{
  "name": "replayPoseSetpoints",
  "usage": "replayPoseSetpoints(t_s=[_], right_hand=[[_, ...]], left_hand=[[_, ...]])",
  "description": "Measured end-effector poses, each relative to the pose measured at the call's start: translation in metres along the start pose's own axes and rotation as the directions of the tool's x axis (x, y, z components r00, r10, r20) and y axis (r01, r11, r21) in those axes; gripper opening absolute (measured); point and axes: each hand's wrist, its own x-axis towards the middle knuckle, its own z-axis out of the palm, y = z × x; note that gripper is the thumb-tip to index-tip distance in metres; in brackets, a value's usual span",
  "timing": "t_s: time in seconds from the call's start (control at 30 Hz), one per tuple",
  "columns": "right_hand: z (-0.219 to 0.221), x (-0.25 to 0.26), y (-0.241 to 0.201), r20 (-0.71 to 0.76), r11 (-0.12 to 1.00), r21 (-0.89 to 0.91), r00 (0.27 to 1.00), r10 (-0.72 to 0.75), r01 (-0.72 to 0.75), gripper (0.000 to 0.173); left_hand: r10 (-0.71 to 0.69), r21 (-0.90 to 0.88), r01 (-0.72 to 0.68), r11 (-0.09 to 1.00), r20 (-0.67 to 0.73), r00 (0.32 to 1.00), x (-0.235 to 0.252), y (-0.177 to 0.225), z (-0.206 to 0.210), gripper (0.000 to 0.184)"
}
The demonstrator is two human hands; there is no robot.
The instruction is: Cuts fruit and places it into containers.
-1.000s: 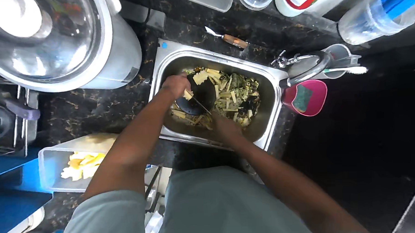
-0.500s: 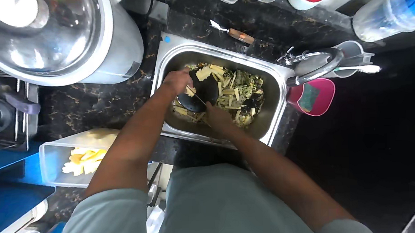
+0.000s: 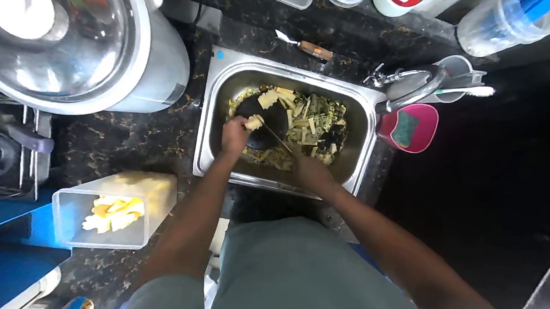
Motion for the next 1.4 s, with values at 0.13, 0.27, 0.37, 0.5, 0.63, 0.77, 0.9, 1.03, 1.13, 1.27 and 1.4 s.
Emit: replayPoseSetpoints(t_s=[0.13,0.27,0.37,0.5,0.63,0.77,0.9,1.03,1.13,1.27,1.4], right_hand=[[0.006,0.018,-0.021,-0.006,1.0,-0.01,1.0,-0.007,0.007,0.047],[0.021,0.045,-0.023,-0.036,0.999,0.009,0.998,-0.043,0.043,0.041],[0.03,0.052,-0.017,-0.046,0.997,-0.05,0.997,-0.057,0.054,0.043],[0.024,0.019,-0.003,0.035,0.996,-0.079,0.998,0.043,-0.04,0.055],[0.028,-0.034,0.037,0.007,0.995,0.055,0.996,0.084,-0.085,0.049],[0.05,-0.07,0.07,-0.054,0.982,0.13,0.987,0.148,-0.14,0.046],[0.073,-0.095,0.089,-0.127,0.962,0.22,0.973,0.191,-0.16,0.043],[0.091,-0.104,0.097,-0.181,0.953,0.268,0.965,0.192,-0.139,0.039],[0.096,-0.105,0.096,-0.212,0.964,0.246,0.964,0.159,-0.105,0.038],[0.089,-0.104,0.087,-0.254,0.973,0.222,0.959,0.123,-0.066,0.037],[0.076,-0.098,0.083,-0.278,0.984,0.179,0.958,0.072,-0.022,0.034]], left_hand=[[-0.069,-0.081,0.065,0.995,-0.051,0.996,-0.008,-0.003,0.008,0.029],[-0.092,-0.087,0.088,0.992,-0.046,0.995,-0.005,-0.006,0.011,0.026],[-0.092,-0.07,0.089,0.994,-0.034,0.995,-0.004,-0.006,0.01,0.024],[-0.027,-0.019,0.026,0.999,-0.039,0.999,-0.002,-0.006,0.011,0.033],[0.109,0.192,-0.126,0.973,0.096,0.989,0.004,0.007,0.01,0.083],[0.151,0.315,-0.207,0.926,0.194,0.969,0.01,0.016,0.023,0.056],[0.142,0.367,-0.215,0.905,0.214,0.966,0.003,0.017,0.043,0.049],[0.113,0.335,-0.173,0.926,0.193,0.975,-0.013,0.021,0.045,0.058],[0.079,0.277,-0.125,0.953,0.171,0.982,-0.026,0.019,0.042,0.058],[0.076,0.216,-0.11,0.97,0.161,0.984,-0.043,-0.001,0.049,0.064],[0.086,-0.136,-0.092,0.986,-0.048,0.995,-0.078,0.008,0.011,0.041]])
